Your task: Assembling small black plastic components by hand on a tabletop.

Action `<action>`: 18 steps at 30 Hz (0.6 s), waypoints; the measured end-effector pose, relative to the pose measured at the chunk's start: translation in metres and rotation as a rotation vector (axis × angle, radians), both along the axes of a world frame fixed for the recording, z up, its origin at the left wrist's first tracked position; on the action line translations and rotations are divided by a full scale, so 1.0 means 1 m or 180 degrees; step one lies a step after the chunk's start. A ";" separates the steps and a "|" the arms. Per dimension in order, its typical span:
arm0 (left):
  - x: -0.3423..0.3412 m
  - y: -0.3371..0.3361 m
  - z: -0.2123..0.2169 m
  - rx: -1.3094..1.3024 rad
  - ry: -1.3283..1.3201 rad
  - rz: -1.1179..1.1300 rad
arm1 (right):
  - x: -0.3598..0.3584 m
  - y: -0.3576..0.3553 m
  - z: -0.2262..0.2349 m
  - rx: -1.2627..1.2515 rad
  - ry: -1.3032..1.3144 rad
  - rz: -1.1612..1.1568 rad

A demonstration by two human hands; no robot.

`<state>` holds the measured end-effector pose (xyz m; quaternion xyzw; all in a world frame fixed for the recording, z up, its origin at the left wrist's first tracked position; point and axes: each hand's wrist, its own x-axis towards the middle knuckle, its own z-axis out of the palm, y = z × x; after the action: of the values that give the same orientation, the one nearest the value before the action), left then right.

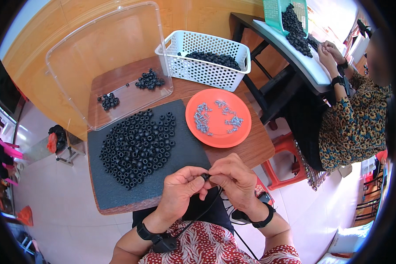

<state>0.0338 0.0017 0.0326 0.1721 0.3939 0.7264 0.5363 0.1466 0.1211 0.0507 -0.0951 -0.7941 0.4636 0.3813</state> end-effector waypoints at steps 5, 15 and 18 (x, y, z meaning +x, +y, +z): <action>0.000 0.000 0.003 -0.0002 -0.0022 0.0010 | -0.002 -0.005 0.001 -0.0177 -0.0048 -0.0095; -0.003 0.002 0.001 -0.0109 0.0089 0.0038 | -0.006 -0.007 -0.008 0.0029 -0.0046 -0.0299; -0.003 0.002 0.000 -0.0125 0.0065 0.0049 | -0.006 -0.010 -0.008 -0.0383 -0.0105 -0.0282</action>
<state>0.0307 0.0037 0.0330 0.1659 0.4150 0.7208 0.5299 0.1406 0.1112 0.0428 -0.1605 -0.7660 0.4915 0.3819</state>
